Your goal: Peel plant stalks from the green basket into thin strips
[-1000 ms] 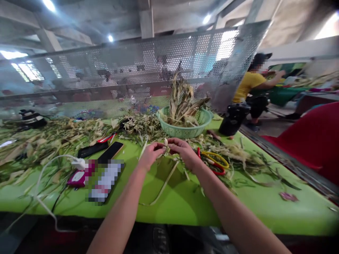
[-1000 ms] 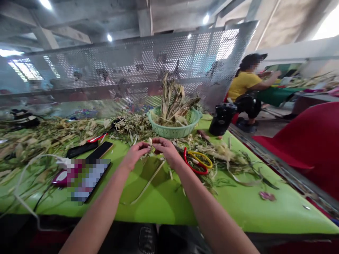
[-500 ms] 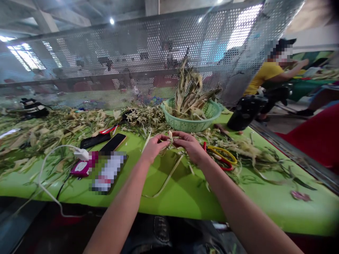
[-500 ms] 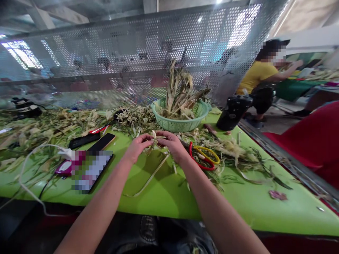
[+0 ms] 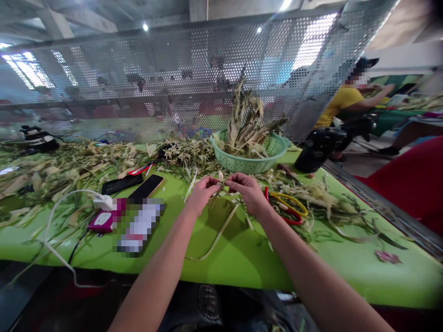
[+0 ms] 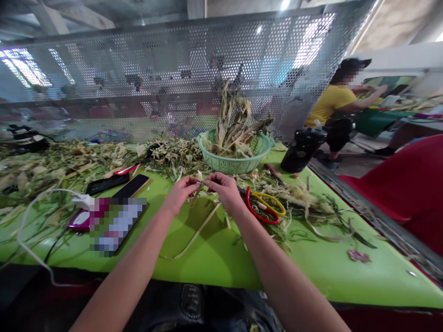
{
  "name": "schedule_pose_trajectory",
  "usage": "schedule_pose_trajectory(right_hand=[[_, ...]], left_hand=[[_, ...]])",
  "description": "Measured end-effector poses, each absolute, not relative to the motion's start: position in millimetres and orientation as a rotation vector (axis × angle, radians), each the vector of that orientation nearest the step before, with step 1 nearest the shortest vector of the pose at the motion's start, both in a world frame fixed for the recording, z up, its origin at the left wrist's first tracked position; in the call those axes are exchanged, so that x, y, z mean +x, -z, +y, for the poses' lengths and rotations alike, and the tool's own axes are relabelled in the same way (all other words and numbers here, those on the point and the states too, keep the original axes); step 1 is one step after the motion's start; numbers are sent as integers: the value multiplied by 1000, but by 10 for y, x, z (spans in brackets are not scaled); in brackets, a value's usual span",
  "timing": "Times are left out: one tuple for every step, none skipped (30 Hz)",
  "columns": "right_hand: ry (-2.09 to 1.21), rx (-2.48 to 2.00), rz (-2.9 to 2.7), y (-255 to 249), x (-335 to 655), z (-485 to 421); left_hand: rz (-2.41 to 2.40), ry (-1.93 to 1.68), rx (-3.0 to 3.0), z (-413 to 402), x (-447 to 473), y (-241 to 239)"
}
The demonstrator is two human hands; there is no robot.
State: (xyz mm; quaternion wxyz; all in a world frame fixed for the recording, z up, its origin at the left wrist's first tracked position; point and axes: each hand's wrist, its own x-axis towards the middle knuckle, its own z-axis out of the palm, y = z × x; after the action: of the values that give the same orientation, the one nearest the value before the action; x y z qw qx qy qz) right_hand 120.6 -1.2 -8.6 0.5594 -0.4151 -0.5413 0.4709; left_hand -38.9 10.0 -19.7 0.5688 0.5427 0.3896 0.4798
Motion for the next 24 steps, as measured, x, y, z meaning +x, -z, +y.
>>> schedule_pose_trajectory(right_hand=[[-1096, -978, -1297, 85, 1200, -15], [-1086, -975, -1313, 84, 1194, -19], [-1079, -973, -1324, 83, 1189, -22], [-1073, -972, -1331, 82, 1185, -25], [-1068, -974, -1333, 80, 1183, -28], [-1063, -979, -1331, 78, 1183, -29], [-1057, -984, -1325, 76, 1184, -30], [-1052, -988, -1318, 76, 1186, -28], [-1046, -990, -1312, 79, 1190, -25], [-1039, -991, -1308, 85, 1194, -19], [-1027, -993, -1309, 94, 1199, -12], [-1006, -1000, -1323, 107, 1205, -4], [-973, -1016, -1351, 123, 1210, 4], [-925, -1042, -1394, 139, 1216, 12], [-860, -1078, -1446, 155, 1221, 18], [-781, -1119, -1509, 169, 1225, 22], [-695, -1160, -1571, 179, 1229, 24], [-609, -1196, -1628, 186, 1231, 24], [-532, -1225, -1674, 189, 1233, 23], [-471, -1246, -1710, 188, 1234, 20], [-429, -1263, -1732, 184, 1234, 17], [-404, -1276, -1743, 179, 1232, 14], [-394, -1284, -1746, 173, 1230, 10], [-395, -1285, -1747, 167, 1226, 5]], left_hand=[[941, -1138, 1294, 113, -389, 215], [964, -1148, 1318, 126, -390, 231], [980, -1156, 1342, 137, -391, 245], [990, -1160, 1361, 144, -392, 255], [995, -1158, 1372, 148, -392, 260], [995, -1150, 1375, 148, -392, 260], [994, -1140, 1370, 146, -392, 257], [991, -1133, 1360, 142, -390, 251], [988, -1129, 1348, 137, -388, 245], [983, -1130, 1337, 134, -386, 240], [979, -1137, 1326, 132, -383, 237], [980, -1148, 1317, 132, -380, 238], [984, -1157, 1313, 135, -379, 241], [990, -1164, 1315, 140, -378, 247], [997, -1171, 1322, 147, -379, 254], [1004, -1175, 1332, 154, -380, 263], [1012, -1178, 1345, 161, -382, 270], [1023, -1178, 1360, 167, -385, 276], [1038, -1180, 1376, 172, -387, 278], [1057, -1184, 1394, 173, -388, 277], [1080, -1187, 1415, 173, -389, 274], [1105, -1192, 1439, 169, -389, 267], [1131, -1195, 1467, 164, -388, 260], [1160, -1196, 1500, 156, -386, 252]])
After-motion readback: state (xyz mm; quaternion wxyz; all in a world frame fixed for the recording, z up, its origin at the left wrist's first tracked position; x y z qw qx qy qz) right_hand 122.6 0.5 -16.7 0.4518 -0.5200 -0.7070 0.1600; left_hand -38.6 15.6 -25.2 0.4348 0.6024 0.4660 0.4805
